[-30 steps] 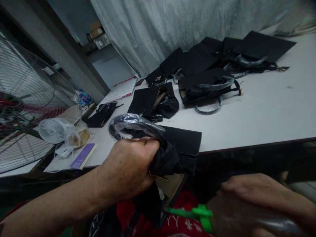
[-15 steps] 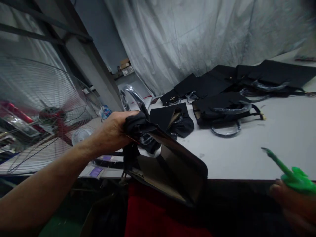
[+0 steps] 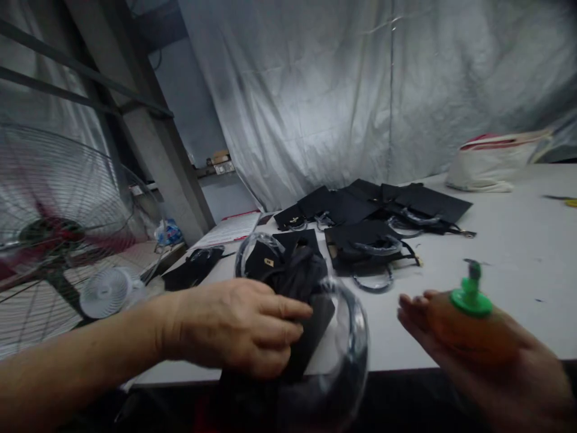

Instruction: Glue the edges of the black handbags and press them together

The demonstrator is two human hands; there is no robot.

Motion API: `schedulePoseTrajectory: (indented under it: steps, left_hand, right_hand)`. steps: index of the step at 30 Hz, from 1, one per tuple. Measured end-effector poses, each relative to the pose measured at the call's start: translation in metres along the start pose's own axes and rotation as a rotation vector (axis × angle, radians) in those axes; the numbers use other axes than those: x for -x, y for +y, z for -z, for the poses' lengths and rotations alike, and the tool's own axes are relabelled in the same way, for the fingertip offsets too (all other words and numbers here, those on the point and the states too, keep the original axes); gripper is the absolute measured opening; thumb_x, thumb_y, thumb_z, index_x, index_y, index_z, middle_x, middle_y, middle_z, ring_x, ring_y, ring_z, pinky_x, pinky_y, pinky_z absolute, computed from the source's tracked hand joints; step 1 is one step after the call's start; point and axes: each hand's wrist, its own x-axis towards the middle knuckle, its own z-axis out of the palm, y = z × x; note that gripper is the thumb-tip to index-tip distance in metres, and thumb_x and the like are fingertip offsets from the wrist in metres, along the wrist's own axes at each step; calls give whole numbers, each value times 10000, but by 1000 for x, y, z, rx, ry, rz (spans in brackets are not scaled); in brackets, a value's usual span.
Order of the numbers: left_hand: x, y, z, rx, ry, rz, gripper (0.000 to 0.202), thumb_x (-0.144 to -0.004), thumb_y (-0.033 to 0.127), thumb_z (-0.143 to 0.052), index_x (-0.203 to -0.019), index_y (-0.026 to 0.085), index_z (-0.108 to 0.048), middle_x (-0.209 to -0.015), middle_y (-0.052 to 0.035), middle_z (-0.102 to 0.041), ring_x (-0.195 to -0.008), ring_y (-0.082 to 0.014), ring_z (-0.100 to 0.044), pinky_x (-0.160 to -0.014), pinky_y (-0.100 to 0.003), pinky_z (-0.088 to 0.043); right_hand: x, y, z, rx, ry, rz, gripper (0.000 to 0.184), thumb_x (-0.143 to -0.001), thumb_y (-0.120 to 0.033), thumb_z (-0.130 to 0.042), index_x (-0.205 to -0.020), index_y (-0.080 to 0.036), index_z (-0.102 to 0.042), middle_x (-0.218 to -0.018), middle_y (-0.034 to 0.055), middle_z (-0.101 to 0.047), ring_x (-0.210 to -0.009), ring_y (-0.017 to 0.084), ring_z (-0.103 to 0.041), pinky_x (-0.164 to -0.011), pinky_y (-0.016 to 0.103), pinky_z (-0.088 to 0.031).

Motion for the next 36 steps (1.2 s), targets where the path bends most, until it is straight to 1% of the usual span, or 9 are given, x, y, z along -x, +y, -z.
schedulePoseTrajectory:
  steps: [5,10,14,19,23,26,30,33,36]
  left_hand:
    - [-9,14,-32,-20,-15,-148,166,-832,203,-548,-789,279,-689,-1035,-43,-711,-1220,-182,-540,-677,-267,-522]
    - [-6,10,-39,-147,43,-351,185,-794,203,-552,-718,296,-692,-1099,-8,-693,-1275,-177,-480,-641,-279,-513]
    - [-5,7,-43,-179,40,-526,220,-771,241,-533,-646,323,-694,-1143,16,-669,-1352,-167,-389,-686,-291,-533]
    - [-1,5,-54,162,-10,-282,216,-707,252,-578,-697,428,-703,-1105,81,-690,-1294,-171,-477,-664,-304,-554]
    - [-2,4,-60,-46,25,-422,238,-794,246,-499,-740,347,-708,-1110,21,-674,-1363,-140,-377,-651,-280,-520]
    - [-3,5,-62,-169,23,-457,289,-851,224,-433,-811,305,-707,-1233,22,-621,-1388,-126,-327,-741,-270,-518]
    - [6,7,-52,-58,6,-136,333,-849,165,-501,-1032,397,-654,-1421,104,-482,-1401,-166,-314,-1099,-378,-363]
    - [20,8,-33,107,-108,197,588,-746,144,-635,-1233,459,-536,-1491,47,-399,-1402,-291,-299,-1116,-532,-277]
    - [29,8,-15,270,-205,375,698,-683,105,-627,-1300,403,-497,-1488,-27,-396,-1361,-333,-351,-1063,-518,-338]
  right_hand:
    - [-17,2,-59,-66,-178,-243,241,-822,-375,-565,-843,-179,-704,-865,102,-721,-1173,369,-553,-1012,605,-403]
    - [-31,14,-71,-11,-353,-429,290,-898,-373,-510,-914,-135,-675,-875,107,-699,-1011,310,-643,-804,466,-542]
    - [-37,35,-73,2,-422,-473,284,-911,-372,-501,-895,-136,-659,-806,78,-676,-776,203,-663,-653,297,-533]
    - [-34,56,-74,2,-478,-482,359,-918,-419,-468,-874,-124,-667,-795,81,-676,-752,175,-647,-727,279,-511]
    - [-34,54,-88,30,-485,-460,359,-913,-407,-474,-875,-108,-670,-795,104,-686,-737,195,-656,-699,310,-529]
    - [-36,53,-104,48,-389,-501,277,-887,-341,-533,-841,-103,-667,-752,102,-695,-667,210,-666,-617,337,-554]
    - [-35,62,-115,-43,-158,-335,197,-865,-275,-572,-840,-110,-678,-758,97,-715,-667,211,-682,-593,348,-584]
    - [-33,71,-116,-195,-98,-231,176,-858,-265,-571,-826,-136,-687,-778,85,-724,-708,201,-692,-627,332,-597]
    - [-30,81,-123,-308,-87,-192,154,-848,-274,-576,-810,-174,-687,-768,53,-725,-719,186,-691,-662,328,-601]
